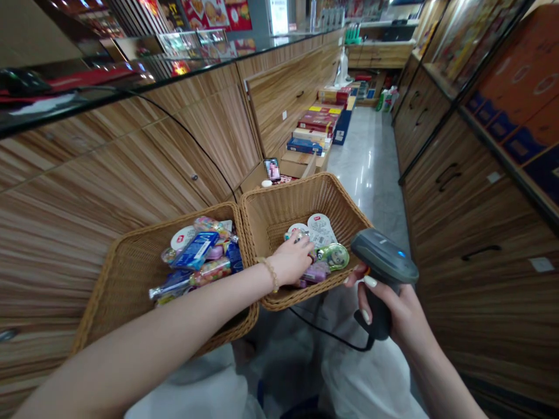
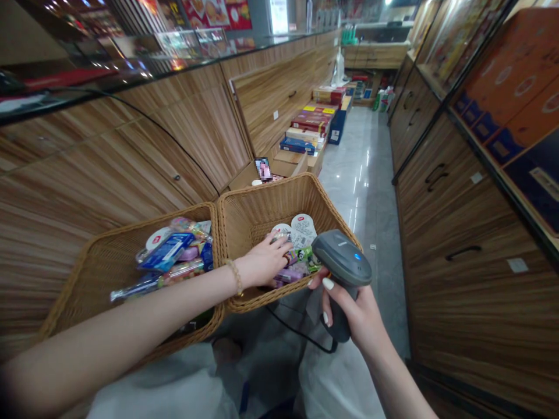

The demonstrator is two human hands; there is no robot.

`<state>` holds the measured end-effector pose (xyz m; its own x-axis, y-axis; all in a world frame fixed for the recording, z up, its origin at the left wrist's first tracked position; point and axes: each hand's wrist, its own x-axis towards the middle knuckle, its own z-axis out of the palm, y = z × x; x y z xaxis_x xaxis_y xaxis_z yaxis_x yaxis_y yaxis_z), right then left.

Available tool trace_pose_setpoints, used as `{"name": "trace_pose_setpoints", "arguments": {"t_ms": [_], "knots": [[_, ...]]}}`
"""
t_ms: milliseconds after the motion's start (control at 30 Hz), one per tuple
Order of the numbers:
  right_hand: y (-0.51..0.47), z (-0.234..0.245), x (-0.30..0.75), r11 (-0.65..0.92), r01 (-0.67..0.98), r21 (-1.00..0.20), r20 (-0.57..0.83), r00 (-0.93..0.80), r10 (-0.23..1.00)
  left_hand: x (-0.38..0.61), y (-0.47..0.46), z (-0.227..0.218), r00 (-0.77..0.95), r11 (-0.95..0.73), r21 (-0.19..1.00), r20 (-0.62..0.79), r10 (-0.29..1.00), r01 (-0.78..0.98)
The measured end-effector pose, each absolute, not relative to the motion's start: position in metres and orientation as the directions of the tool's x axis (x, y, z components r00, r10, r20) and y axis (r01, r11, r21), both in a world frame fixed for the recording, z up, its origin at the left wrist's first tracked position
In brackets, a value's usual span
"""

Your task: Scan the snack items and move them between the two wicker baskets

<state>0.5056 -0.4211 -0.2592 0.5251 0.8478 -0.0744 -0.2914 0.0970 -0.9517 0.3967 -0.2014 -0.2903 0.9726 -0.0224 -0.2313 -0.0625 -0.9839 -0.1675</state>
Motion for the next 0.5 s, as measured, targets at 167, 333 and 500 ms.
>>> {"name": "trace_pose_setpoints", "arguments": {"t_ms": [167, 333, 500], "knots": [[-0.415, -0.269, 0.51, 0.09, -0.265, -0.96, -0.071, 0.543, 0.837, 0.412, -0.202, -0.305, 0.971, -0.981, -0.137, -0.214, -0.103, -0.134], [-0.412, -0.274, 0.511, 0.059, -0.269, -0.961, -0.097, 0.532, 0.841, 0.421, -0.188, -0.315, 0.974, -0.981, -0.193, -0.221, 0.053, 0.01], [-0.412, -0.274, 0.511, 0.041, -0.267, -0.963, -0.112, 0.532, 0.84, 0.429, -0.15, -0.314, 0.975, -0.953, -0.213, -0.01, 0.223, 0.216]]}}
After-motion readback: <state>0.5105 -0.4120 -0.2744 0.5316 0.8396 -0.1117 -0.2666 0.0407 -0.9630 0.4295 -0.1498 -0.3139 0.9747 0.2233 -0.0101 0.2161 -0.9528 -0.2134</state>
